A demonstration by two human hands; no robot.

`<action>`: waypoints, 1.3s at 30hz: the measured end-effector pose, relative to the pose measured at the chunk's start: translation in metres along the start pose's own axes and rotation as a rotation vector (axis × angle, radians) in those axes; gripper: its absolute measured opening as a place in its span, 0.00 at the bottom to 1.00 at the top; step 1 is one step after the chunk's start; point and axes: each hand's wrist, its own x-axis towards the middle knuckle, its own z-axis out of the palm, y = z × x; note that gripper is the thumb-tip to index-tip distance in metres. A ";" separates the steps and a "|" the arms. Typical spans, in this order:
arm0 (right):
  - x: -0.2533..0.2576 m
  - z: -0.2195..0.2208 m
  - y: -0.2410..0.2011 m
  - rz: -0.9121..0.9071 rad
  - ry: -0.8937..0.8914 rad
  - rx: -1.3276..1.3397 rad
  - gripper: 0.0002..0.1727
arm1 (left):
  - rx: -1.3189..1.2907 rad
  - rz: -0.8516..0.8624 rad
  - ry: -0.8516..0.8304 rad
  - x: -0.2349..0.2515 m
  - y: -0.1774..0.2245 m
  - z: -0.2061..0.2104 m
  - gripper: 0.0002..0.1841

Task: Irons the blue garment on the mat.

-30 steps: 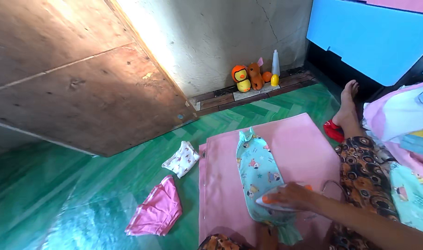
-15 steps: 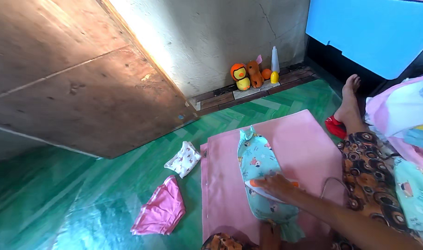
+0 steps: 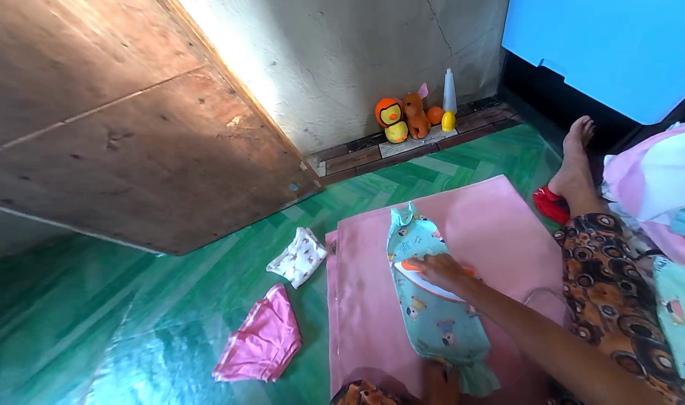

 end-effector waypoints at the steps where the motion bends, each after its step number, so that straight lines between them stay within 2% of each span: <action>1: 0.003 -0.003 0.000 0.010 -0.011 0.001 0.27 | 0.001 -0.006 -0.005 -0.001 0.001 0.000 0.22; 13: 0.037 -0.025 0.004 0.148 0.022 0.027 0.28 | -0.021 -0.006 0.012 0.001 -0.003 0.003 0.22; 23: 0.051 -0.039 0.010 0.357 0.108 0.128 0.29 | -0.061 -0.023 -0.002 0.000 0.002 0.002 0.21; 33: 0.024 -0.035 0.023 0.522 0.149 0.226 0.31 | -0.118 -0.023 0.007 -0.004 0.003 0.003 0.21; 39: -0.002 -0.023 0.027 0.525 0.130 0.243 0.31 | -0.084 0.014 0.020 -0.005 0.003 0.003 0.22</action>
